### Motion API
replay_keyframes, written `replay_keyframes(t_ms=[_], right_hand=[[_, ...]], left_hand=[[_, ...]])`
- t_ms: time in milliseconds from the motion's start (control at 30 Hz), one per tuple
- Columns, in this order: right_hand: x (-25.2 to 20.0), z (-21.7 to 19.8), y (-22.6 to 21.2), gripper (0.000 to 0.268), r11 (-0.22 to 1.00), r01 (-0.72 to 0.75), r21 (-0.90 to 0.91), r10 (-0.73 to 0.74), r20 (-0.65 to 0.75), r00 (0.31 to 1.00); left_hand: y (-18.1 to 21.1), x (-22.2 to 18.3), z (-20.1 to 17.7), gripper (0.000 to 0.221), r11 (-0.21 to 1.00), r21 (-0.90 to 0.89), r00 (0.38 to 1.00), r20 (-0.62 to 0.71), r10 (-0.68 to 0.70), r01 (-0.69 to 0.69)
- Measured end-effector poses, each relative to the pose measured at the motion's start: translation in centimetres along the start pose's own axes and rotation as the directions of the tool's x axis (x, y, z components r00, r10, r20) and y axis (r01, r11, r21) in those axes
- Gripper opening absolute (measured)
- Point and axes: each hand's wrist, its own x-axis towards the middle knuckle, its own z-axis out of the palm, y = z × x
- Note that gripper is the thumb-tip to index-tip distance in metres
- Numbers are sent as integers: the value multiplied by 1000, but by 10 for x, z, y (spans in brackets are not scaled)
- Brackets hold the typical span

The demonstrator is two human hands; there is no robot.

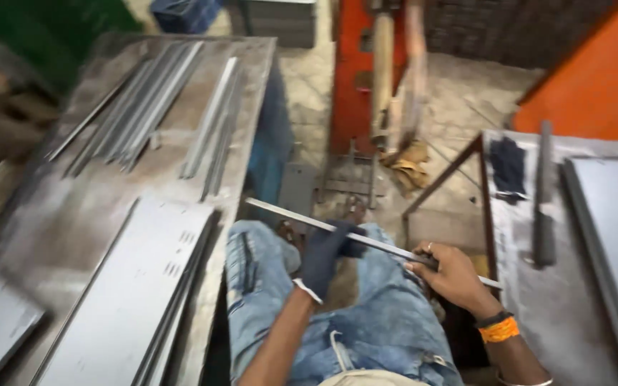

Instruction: The recorder uses a spot welding machine to attach metal strips to larger metal panels.

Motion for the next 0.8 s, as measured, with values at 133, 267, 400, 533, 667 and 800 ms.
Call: replay_keyframes(t_ms=[133,267,400,533,667,800], right_hand=[[-32,-15,73,36,999,25,-40,-32,-197,980],[-68,-61,118,33,964,-236,-123,190,-303,934],[-92,-111,182,37,820,-551,-157,413,-504,758],[-112,-127,268,33,726,-647,-232,282,-757,589],[-124,-93,346,24,620,-728,-293,297,-771,563],[-113,-111,345,37,556,-801,-220,454,-727,515]], left_hand=[[-45,4,103,31,977,42,934,288,-213,210],[-108,29,172,36,948,198,819,479,-315,249],[-123,42,225,43,928,254,770,522,-368,272],[-120,40,256,45,877,338,734,487,-474,342],[-138,38,256,43,860,344,732,459,-504,376],[-152,41,245,40,854,341,738,437,-514,393]])
